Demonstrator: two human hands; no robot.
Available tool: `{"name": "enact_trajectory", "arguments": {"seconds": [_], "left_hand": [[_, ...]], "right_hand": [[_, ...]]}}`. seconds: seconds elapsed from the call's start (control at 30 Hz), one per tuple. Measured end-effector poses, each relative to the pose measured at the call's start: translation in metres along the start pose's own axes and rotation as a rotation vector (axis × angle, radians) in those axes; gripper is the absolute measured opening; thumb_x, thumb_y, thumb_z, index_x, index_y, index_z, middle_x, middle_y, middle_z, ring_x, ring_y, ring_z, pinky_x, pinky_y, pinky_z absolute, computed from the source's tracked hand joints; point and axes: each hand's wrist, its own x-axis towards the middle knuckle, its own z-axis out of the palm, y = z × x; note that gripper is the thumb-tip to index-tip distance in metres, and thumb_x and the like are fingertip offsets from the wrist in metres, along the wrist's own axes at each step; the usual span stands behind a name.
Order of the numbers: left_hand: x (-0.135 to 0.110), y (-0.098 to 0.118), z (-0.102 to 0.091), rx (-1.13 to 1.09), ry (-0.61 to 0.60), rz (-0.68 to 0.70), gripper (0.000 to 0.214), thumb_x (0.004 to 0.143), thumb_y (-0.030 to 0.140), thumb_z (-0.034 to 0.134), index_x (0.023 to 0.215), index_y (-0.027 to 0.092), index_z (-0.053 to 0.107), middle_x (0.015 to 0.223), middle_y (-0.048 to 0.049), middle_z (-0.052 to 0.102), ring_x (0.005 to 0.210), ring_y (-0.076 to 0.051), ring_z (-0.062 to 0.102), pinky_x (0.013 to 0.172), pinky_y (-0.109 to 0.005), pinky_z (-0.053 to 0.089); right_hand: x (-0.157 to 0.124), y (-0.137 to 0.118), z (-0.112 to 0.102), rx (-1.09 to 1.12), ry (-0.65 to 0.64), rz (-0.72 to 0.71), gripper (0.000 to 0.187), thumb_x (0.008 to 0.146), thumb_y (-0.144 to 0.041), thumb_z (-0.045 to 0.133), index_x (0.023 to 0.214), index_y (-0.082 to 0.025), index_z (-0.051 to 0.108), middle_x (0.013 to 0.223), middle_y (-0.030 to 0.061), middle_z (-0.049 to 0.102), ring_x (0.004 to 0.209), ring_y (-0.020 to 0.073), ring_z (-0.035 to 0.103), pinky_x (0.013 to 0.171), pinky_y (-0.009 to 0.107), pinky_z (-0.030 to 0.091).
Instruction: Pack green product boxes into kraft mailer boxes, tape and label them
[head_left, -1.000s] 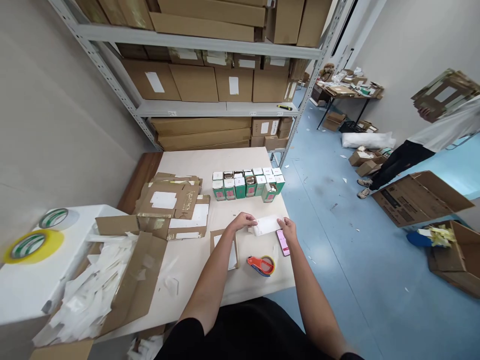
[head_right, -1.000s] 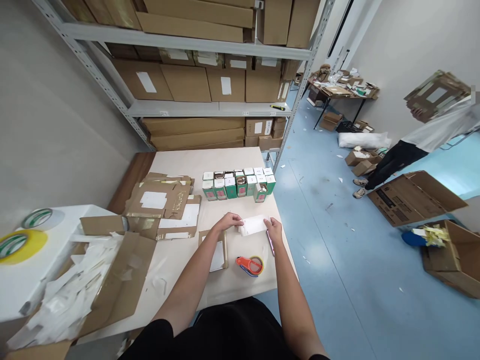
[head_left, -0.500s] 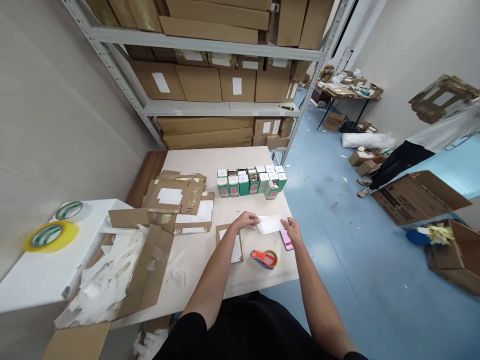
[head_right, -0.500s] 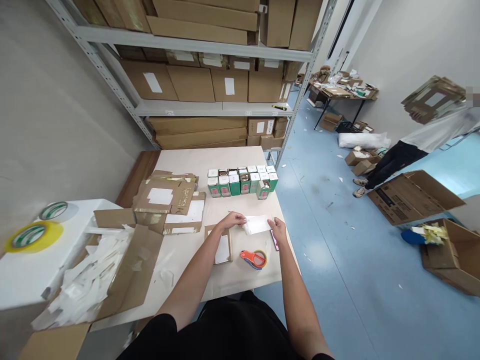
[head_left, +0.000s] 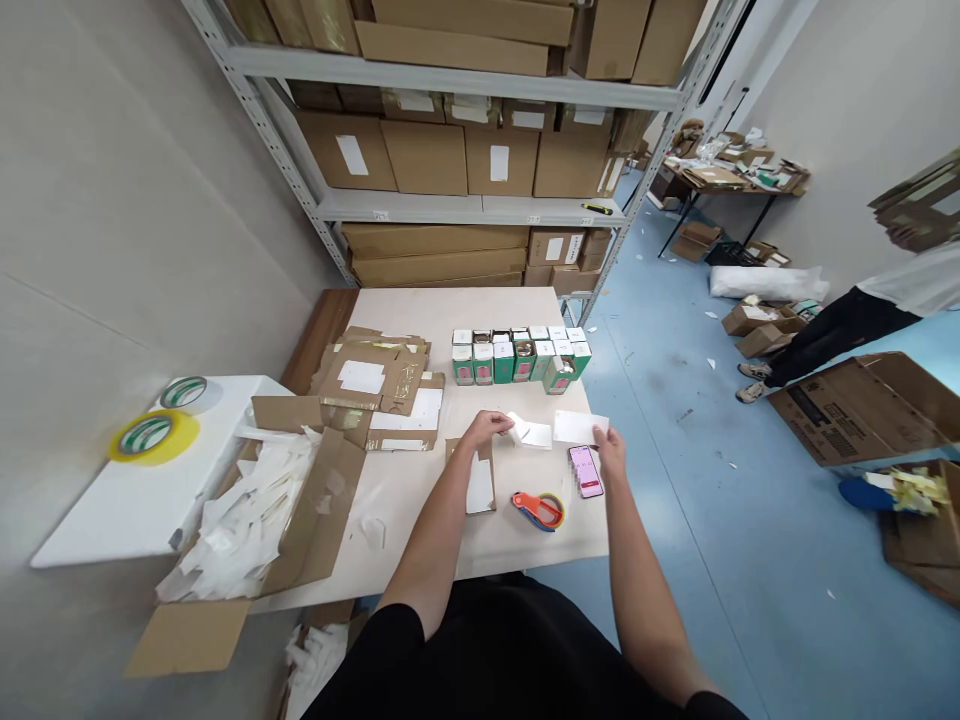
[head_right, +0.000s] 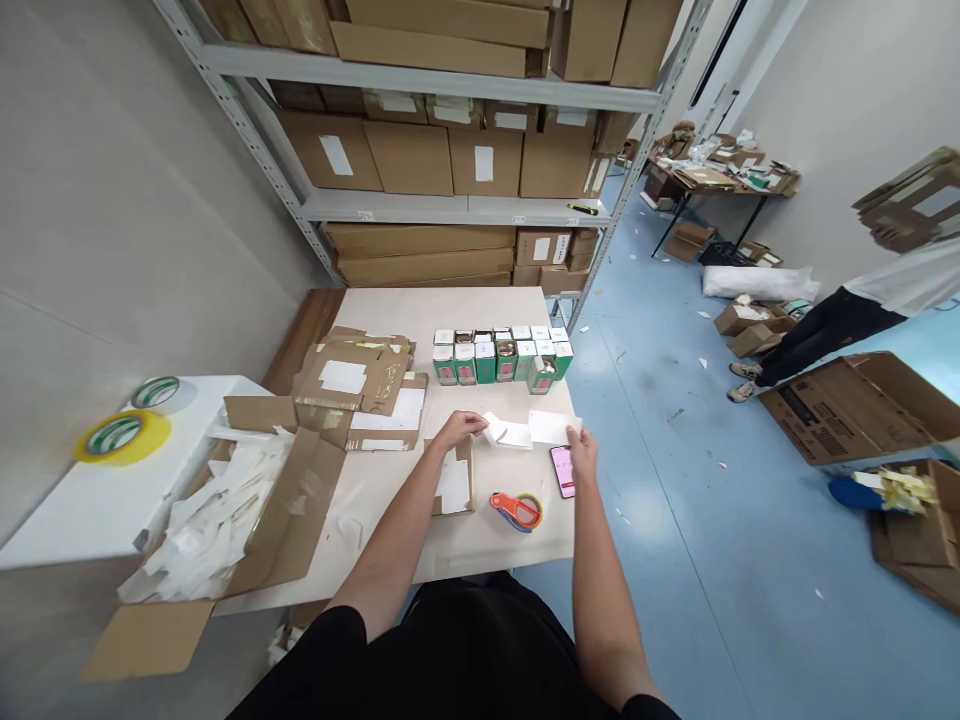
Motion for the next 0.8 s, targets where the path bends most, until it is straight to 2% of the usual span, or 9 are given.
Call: {"name": "enact_trajectory", "arguments": {"seconds": [0.07,0.13,0.23,0.33,0.43,0.5,0.57,0.7,0.8], "left_hand": [[-0.002,-0.003,-0.009,-0.023,0.039,0.003,0.052,0.062,0.059,0.091,0.082,0.012,0.080,0.073,-0.0050,0.073,0.069,-0.014,0.061,0.076,-0.031,0.054],[0.000,-0.004,-0.005,-0.004,0.036,-0.019,0.052,0.062,0.057,0.091,0.085,0.012,0.081,0.079,-0.0075,0.075,0.073,-0.016,0.063,0.078,-0.033,0.055],[0.009,-0.002,0.020,0.028,-0.007,-0.026,0.050,0.067,0.047,0.090,0.101,0.011,0.081,0.096,-0.0114,0.078,0.081,-0.019,0.068,0.083,-0.034,0.056],[0.012,0.002,0.046,0.158,0.044,-0.014,0.059,0.070,0.036,0.087,0.122,0.012,0.077,0.112,-0.0136,0.078,0.089,-0.021,0.069,0.087,-0.035,0.055],[0.000,0.009,0.049,0.183,0.113,0.052,0.053,0.079,0.038,0.079,0.126,0.014,0.076,0.126,-0.0149,0.074,0.104,-0.024,0.068,0.091,-0.034,0.054],[-0.018,0.017,0.038,0.099,0.141,0.077,0.048,0.089,0.048,0.069,0.121,0.014,0.078,0.124,-0.0147,0.075,0.108,-0.025,0.067,0.090,-0.033,0.054],[-0.042,0.027,0.020,0.007,0.139,0.103,0.054,0.094,0.058,0.060,0.116,0.012,0.079,0.116,-0.0144,0.076,0.107,-0.025,0.067,0.087,-0.033,0.053],[-0.102,0.044,-0.024,0.042,0.047,0.147,0.052,0.079,0.058,0.079,0.104,0.013,0.080,0.102,-0.0097,0.077,0.097,-0.024,0.068,0.083,-0.031,0.051],[-0.145,0.048,-0.054,0.187,0.101,0.079,0.043,0.072,0.052,0.085,0.086,0.012,0.079,0.083,-0.0040,0.075,0.086,-0.024,0.068,0.075,-0.030,0.050]], "right_hand": [[0.004,-0.007,-0.014,0.059,0.015,0.028,0.049,0.068,-0.062,0.080,0.089,-0.019,0.068,0.082,0.0051,0.074,0.074,0.0209,0.066,0.067,0.032,0.054],[0.003,-0.013,-0.015,0.095,-0.036,0.038,0.048,0.069,-0.059,0.082,0.094,-0.019,0.070,0.088,0.0070,0.076,0.079,0.0227,0.069,0.069,0.033,0.056],[-0.008,-0.021,0.008,0.144,-0.158,0.027,0.046,0.076,-0.057,0.077,0.104,-0.021,0.070,0.095,0.0076,0.077,0.084,0.0239,0.070,0.069,0.033,0.057],[-0.022,-0.027,0.036,0.144,-0.252,0.005,0.039,0.074,-0.049,0.079,0.102,-0.022,0.071,0.097,0.0057,0.076,0.086,0.0222,0.069,0.070,0.032,0.057],[-0.029,-0.036,0.054,0.132,-0.309,-0.028,0.032,0.072,-0.040,0.080,0.097,-0.022,0.071,0.092,0.0032,0.075,0.081,0.0191,0.065,0.073,0.031,0.055],[-0.033,-0.041,0.064,0.110,-0.332,-0.061,0.027,0.072,-0.038,0.080,0.091,-0.022,0.072,0.085,0.0017,0.072,0.078,0.0180,0.062,0.075,0.031,0.054],[-0.038,-0.045,0.078,0.075,-0.355,-0.081,0.025,0.071,-0.038,0.079,0.088,-0.021,0.072,0.079,0.0012,0.071,0.076,0.0183,0.061,0.074,0.032,0.053],[-0.061,-0.050,0.124,0.066,-0.440,-0.088,0.034,0.070,-0.036,0.079,0.100,-0.020,0.076,0.084,0.0018,0.073,0.077,0.0188,0.062,0.074,0.032,0.051],[-0.089,-0.055,0.168,0.090,-0.500,-0.096,0.047,0.070,-0.035,0.082,0.115,-0.022,0.075,0.090,0.0015,0.074,0.077,0.0175,0.063,0.074,0.032,0.051]]}}
